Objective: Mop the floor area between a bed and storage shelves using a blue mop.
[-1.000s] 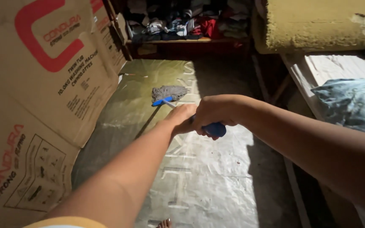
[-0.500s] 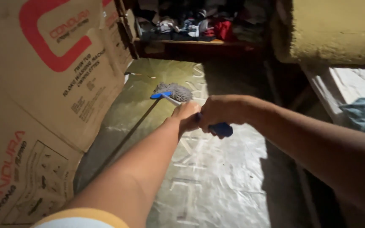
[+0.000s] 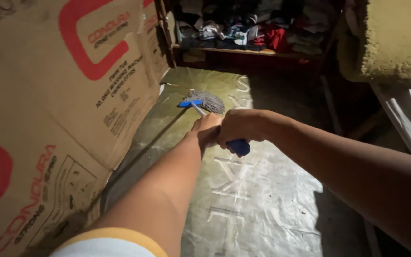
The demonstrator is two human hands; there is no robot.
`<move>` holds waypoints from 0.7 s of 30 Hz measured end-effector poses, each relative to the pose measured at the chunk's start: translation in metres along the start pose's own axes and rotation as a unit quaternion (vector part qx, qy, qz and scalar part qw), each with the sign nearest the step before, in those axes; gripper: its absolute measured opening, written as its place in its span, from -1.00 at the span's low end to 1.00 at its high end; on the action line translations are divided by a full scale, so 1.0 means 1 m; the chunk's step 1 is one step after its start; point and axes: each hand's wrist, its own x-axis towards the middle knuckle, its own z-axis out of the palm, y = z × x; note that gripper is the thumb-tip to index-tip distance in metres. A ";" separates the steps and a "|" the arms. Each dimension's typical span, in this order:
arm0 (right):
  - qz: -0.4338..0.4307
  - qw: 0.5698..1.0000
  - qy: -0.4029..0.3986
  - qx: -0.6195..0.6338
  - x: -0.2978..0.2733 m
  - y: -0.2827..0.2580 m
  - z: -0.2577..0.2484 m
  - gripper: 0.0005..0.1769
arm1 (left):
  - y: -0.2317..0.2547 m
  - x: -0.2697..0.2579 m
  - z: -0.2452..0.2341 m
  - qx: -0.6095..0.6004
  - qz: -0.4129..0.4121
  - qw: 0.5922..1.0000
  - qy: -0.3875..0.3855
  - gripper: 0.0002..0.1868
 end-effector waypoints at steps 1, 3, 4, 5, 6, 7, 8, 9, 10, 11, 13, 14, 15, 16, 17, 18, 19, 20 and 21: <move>-0.003 1.000 0.000 -0.002 -0.003 -0.001 0.002 -0.78 | -0.003 -0.002 0.003 0.001 -0.002 1.000 0.003 -0.62; -0.009 1.000 0.000 0.029 -0.012 0.000 0.003 -0.79 | -0.004 -0.004 0.011 0.012 -0.002 1.000 0.018 -0.63; -0.012 1.000 0.002 0.027 -0.016 0.003 0.003 -0.79 | 0.001 -0.010 0.010 0.014 -0.002 1.000 0.022 -0.63; -0.021 0.999 -0.009 0.024 -0.021 0.006 0.003 -0.79 | 0.007 -0.016 0.009 0.023 -0.003 0.999 0.028 -0.62; -0.030 0.999 -0.021 0.022 -0.026 0.010 0.003 -0.78 | 0.014 -0.022 0.009 0.032 -0.005 0.999 0.033 -0.61; -0.033 0.999 -0.020 0.021 -0.035 0.012 0.005 -0.78 | 0.020 -0.029 0.011 0.034 -0.005 0.999 0.036 -0.61; -0.033 0.999 -0.026 0.011 -0.043 0.014 0.008 -0.79 | 0.026 -0.036 0.013 0.039 -0.016 0.998 0.037 -0.60; -0.033 0.999 -0.032 0.001 -0.052 0.017 0.011 -0.80 | 0.032 -0.044 0.016 0.043 -0.027 0.998 0.039 -0.60; -0.038 0.999 -0.032 0.000 -0.060 0.021 0.015 -0.80 | 0.038 -0.056 0.017 0.046 -0.029 0.998 0.041 -0.60; -0.050 0.998 -0.043 -0.008 -0.069 0.025 0.020 -0.80 | 0.045 -0.068 0.019 0.038 -0.032 0.997 0.052 -0.59; -0.066 0.996 -0.051 -0.016 -0.089 0.032 0.029 -0.80 | 0.063 -0.092 0.021 0.033 -0.034 0.997 0.066 -0.59; -0.061 0.996 -0.050 -0.037 -0.101 0.035 0.034 -0.80 | 0.075 -0.105 0.022 0.031 -0.036 0.996 0.071 -0.58; -0.057 0.995 -0.048 -0.058 -0.113 0.039 0.040 -0.80 | 0.087 -0.117 0.023 0.030 -0.038 0.996 0.075 -0.57; -0.058 0.995 -0.047 -0.058 -0.126 0.045 0.042 -0.80 | 0.095 -0.122 0.029 0.031 -0.038 0.996 0.075 -0.57; -0.056 0.995 -0.045 -0.068 -0.138 0.051 0.044 -0.80 | 0.103 -0.127 0.034 0.052 -0.042 0.996 0.066 -0.58; -0.052 0.995 -0.043 -0.077 -0.149 0.057 0.046 -0.81 | 0.111 -0.131 0.041 0.072 -0.045 0.995 0.056 -0.60; -0.051 0.995 -0.042 -0.076 -0.159 0.068 0.043 -0.81 | 0.116 -0.130 0.049 0.073 -0.043 0.995 0.056 -0.60; -0.060 0.995 -0.056 -0.048 -0.168 0.078 0.038 -0.84 | 0.123 -0.126 0.056 0.093 -0.038 0.994 0.053 -0.66; -0.069 0.995 -0.070 -0.021 -0.176 0.087 0.032 -0.85 | 0.128 -0.121 0.063 0.114 -0.033 0.992 0.050 -0.73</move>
